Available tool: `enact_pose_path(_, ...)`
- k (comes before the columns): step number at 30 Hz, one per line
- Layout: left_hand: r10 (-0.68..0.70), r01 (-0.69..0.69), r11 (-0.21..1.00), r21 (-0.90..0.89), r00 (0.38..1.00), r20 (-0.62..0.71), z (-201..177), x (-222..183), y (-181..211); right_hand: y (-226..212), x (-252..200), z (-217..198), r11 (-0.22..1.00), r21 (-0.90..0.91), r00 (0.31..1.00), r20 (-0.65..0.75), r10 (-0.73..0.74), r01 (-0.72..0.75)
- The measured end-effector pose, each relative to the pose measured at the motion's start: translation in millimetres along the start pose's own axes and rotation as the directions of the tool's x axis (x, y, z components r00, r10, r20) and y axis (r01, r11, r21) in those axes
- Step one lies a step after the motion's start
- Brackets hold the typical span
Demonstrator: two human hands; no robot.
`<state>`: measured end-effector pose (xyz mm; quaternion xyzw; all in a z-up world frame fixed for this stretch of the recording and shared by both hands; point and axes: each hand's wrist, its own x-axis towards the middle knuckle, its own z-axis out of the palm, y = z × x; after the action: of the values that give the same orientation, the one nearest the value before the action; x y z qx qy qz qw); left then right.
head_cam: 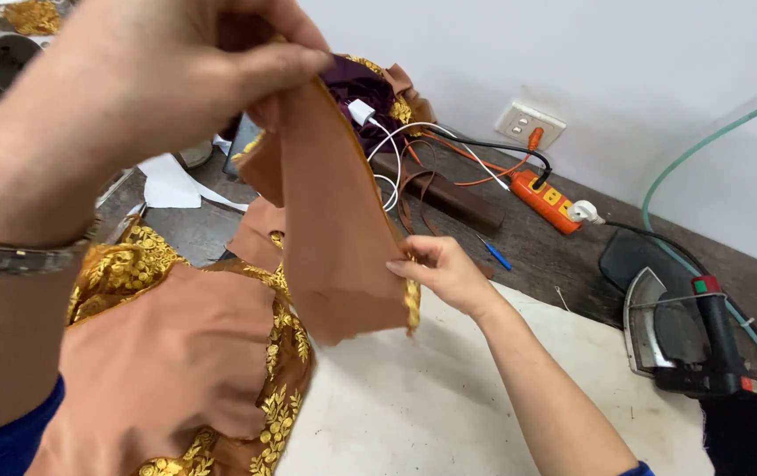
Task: The person is ironing and pressing various cut fabric pieces with gold embroidery on a padded work surface.
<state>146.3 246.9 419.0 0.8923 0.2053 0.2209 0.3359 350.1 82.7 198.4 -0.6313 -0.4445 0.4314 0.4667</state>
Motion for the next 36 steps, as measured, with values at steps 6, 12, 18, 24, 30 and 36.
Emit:
enact_pose_path(6,-0.096,0.101,0.992,0.074,0.994,-0.06,-6,-3,-17,29,-10,-8,0.995,-0.098,0.978,-0.209,0.012,-0.034)
enact_pose_path(12,-0.071,0.07,0.997,-0.025,0.997,-0.023,7,-6,-2,32,-7,15,0.936,-0.327,0.898,-0.362,-0.249,0.128)
enact_pose_path(18,0.065,-0.065,0.998,0.005,0.997,0.044,10,-7,10,18,-10,51,0.943,-0.255,0.856,-0.417,-0.306,0.213)
enact_pose_path(24,0.023,-0.023,1.0,-0.002,0.997,0.074,8,-13,28,23,-5,69,0.957,-0.182,0.892,-0.357,-0.278,0.225)
enact_pose_path(30,0.023,-0.02,0.999,-0.029,0.993,0.115,7,-16,36,18,-6,83,0.958,-0.125,0.897,-0.337,-0.286,0.258)
enact_pose_path(36,0.008,-0.009,1.0,0.001,0.999,0.05,-54,-37,-30,21,-6,90,0.937,-0.177,0.86,-0.372,-0.348,0.303)
